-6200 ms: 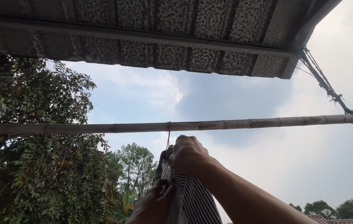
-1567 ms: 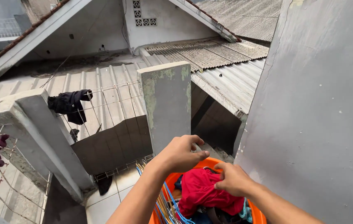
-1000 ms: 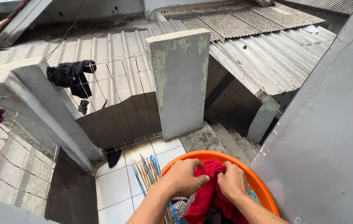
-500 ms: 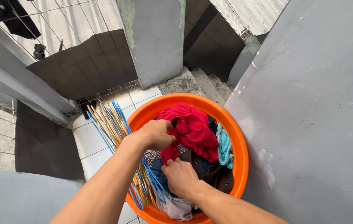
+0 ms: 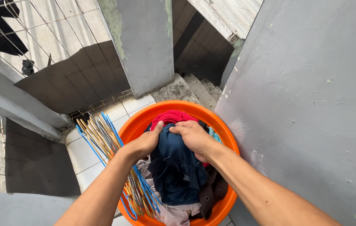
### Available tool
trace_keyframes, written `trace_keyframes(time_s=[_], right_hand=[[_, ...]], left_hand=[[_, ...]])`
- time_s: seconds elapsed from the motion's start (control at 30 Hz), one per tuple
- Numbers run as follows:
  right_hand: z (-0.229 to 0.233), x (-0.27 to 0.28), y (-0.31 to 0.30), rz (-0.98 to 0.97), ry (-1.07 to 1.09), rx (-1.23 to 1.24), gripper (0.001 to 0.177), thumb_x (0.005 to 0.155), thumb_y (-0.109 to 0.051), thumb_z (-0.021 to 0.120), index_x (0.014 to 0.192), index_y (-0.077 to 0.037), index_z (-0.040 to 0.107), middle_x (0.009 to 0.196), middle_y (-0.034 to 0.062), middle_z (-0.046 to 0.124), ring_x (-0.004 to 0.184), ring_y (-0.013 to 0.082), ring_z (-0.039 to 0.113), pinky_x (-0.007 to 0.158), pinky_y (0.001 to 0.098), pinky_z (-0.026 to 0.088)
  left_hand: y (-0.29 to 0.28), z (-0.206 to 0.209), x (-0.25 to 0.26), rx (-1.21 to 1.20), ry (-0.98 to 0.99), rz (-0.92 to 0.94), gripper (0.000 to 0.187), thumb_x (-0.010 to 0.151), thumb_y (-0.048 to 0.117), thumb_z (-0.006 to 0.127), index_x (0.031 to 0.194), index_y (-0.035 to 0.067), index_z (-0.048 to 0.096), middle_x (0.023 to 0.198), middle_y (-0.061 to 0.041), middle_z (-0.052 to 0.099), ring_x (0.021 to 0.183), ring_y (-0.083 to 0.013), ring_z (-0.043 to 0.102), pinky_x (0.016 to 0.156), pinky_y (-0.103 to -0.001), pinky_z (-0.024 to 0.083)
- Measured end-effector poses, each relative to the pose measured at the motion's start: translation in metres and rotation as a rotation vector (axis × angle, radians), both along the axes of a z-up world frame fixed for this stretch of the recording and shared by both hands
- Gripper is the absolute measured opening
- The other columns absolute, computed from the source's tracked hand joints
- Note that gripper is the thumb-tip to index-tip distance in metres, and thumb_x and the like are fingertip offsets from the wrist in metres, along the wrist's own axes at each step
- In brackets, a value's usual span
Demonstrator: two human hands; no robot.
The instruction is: Hang several pieces of laundry on a bamboo drying rod using hangers.
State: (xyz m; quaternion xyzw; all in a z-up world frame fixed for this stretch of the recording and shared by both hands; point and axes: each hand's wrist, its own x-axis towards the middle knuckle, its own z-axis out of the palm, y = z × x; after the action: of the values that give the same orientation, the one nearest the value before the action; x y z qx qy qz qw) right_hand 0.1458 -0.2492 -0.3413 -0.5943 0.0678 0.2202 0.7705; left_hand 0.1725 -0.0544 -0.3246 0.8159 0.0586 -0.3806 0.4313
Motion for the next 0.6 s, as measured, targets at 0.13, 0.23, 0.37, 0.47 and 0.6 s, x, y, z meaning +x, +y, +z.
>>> trace_keyframes(time_s=[0.13, 0.23, 0.37, 0.47, 0.6], right_hand=[[0.06, 0.007, 0.012, 0.036, -0.062, 0.045, 0.016, 0.101, -0.014, 0.065, 0.092, -0.001, 0.068, 0.082, 0.0045, 0.069, 0.067, 0.0093, 0.062, 0.062, 0.0249, 0.051], [0.133, -0.002, 0.021, -0.013, 0.098, 0.05, 0.018, 0.094, -0.013, 0.058, 0.095, 0.0, 0.07, 0.085, 0.0085, 0.073, 0.069, 0.0141, 0.071, 0.065, 0.029, 0.059], [0.183, 0.008, 0.009, -0.047, 0.195, 0.163, 0.024, 0.093, -0.016, 0.057, 0.096, 0.004, 0.071, 0.086, 0.0143, 0.074, 0.07, 0.0212, 0.073, 0.065, 0.0351, 0.063], [0.221, 0.01, -0.001, 0.017, 0.128, 0.272, 0.024, 0.094, -0.015, 0.058, 0.096, 0.006, 0.07, 0.086, 0.0155, 0.074, 0.071, 0.0212, 0.074, 0.065, 0.0341, 0.065], [0.266, 0.001, -0.014, 0.056, -0.008, 0.385, 0.022, 0.097, -0.009, 0.059, 0.093, 0.009, 0.07, 0.082, 0.017, 0.074, 0.065, 0.0199, 0.074, 0.059, 0.0289, 0.064]], left_hand=[[0.0, 0.02, -0.003, -0.11, 0.095, 0.138, 0.093, 0.091, 0.077, 0.019, 0.157, 0.016, 0.04, 0.153, -0.019, 0.053, 0.142, -0.035, 0.051, 0.115, -0.056, 0.041], [0.006, 0.026, -0.004, -0.236, 0.101, 0.22, 0.096, 0.088, 0.081, 0.023, 0.16, 0.019, 0.033, 0.157, -0.015, 0.043, 0.144, -0.0336, 0.042, 0.116, -0.057, 0.036], [0.002, 0.039, -0.004, -0.551, 0.099, 0.247, 0.094, 0.085, 0.078, 0.034, 0.155, 0.017, 0.044, 0.155, -0.013, 0.053, 0.14, -0.0291, 0.051, 0.113, -0.049, 0.041], [-0.002, 0.054, -0.008, -0.65, 0.121, 0.221, 0.09, 0.085, 0.075, 0.037, 0.151, 0.015, 0.05, 0.15, -0.013, 0.06, 0.135, -0.0279, 0.058, 0.11, -0.047, 0.045], [-0.006, 0.068, -0.011, -0.718, 0.201, 0.215, 0.089, 0.085, 0.075, 0.039, 0.151, 0.016, 0.05, 0.149, -0.012, 0.061, 0.133, -0.0262, 0.061, 0.112, -0.047, 0.047]])
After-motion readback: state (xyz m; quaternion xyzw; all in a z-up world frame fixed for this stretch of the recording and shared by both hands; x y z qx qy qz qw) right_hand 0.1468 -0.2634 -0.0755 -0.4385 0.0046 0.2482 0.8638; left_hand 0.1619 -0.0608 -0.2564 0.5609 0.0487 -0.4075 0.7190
